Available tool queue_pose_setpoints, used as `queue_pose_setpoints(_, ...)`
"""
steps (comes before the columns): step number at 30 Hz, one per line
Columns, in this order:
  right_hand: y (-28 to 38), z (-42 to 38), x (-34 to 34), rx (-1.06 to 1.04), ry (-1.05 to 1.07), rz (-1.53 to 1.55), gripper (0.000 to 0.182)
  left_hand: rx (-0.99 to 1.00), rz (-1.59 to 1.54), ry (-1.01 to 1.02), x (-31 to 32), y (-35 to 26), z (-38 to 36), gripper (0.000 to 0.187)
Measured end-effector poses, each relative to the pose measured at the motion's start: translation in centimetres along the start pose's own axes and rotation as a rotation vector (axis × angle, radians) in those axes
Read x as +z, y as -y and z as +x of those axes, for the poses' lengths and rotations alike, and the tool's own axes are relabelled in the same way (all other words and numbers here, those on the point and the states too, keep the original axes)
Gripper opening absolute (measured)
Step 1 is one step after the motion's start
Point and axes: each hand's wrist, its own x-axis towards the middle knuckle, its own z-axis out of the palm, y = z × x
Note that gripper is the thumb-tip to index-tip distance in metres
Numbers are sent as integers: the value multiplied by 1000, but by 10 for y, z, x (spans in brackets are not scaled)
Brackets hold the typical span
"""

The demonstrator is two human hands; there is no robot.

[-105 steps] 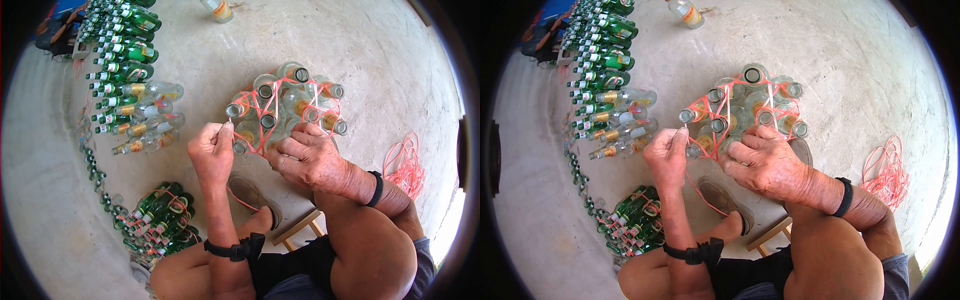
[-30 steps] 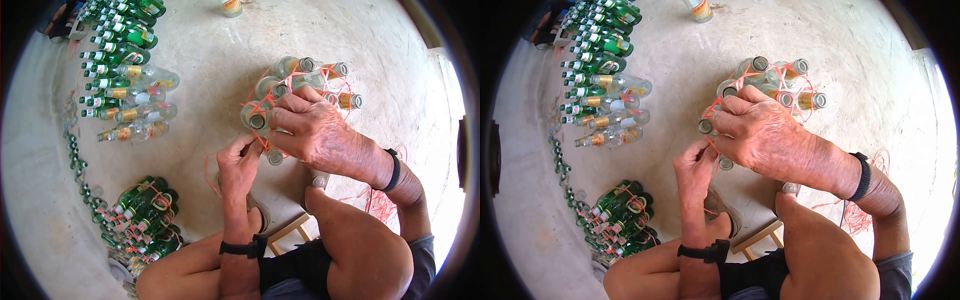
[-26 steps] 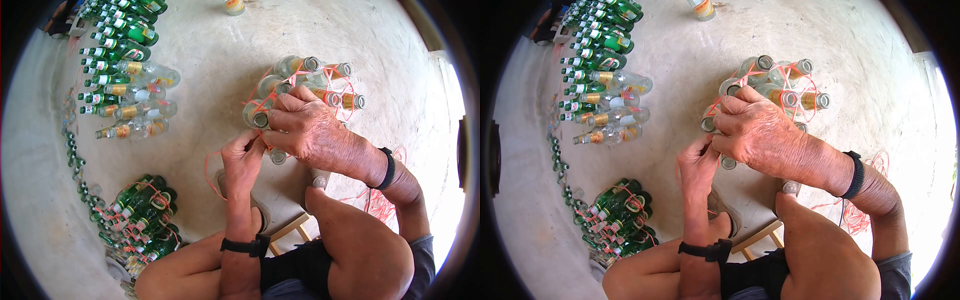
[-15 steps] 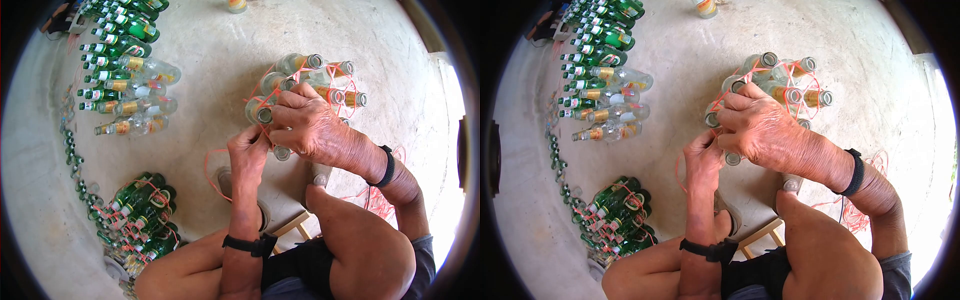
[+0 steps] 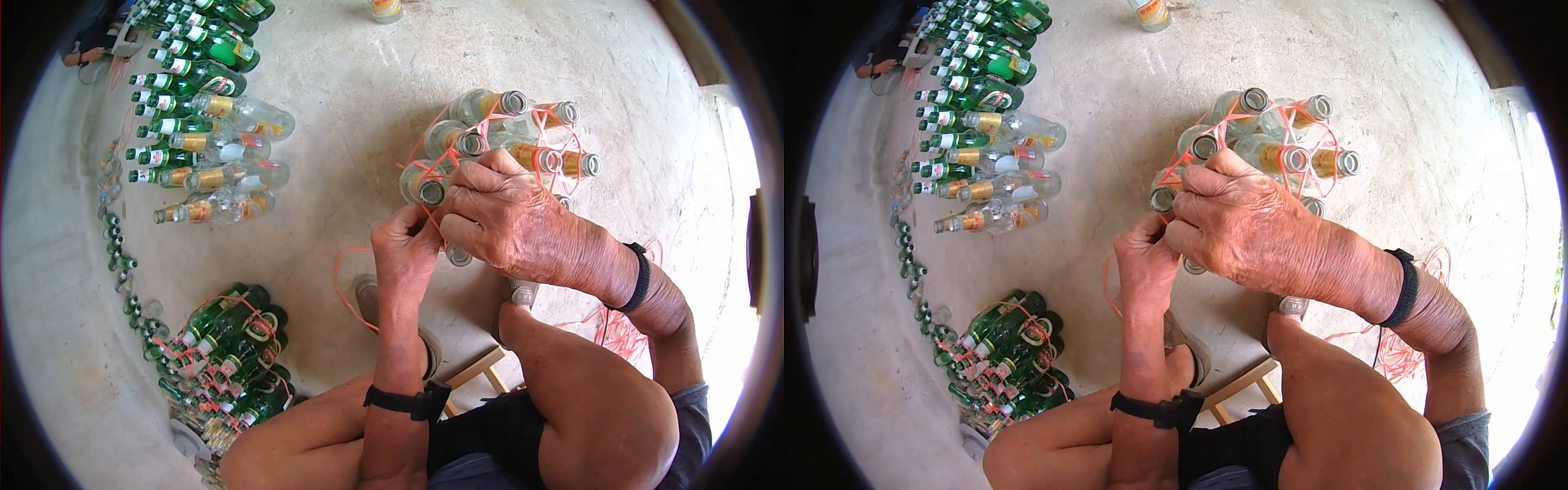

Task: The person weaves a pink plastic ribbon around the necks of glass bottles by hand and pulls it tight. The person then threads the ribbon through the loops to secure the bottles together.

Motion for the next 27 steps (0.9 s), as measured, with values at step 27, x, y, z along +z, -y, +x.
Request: queue_pose_setpoints(27, -28, -6, -54, 377, 136, 416, 5, 93, 182, 53, -3, -10, -3, 32)
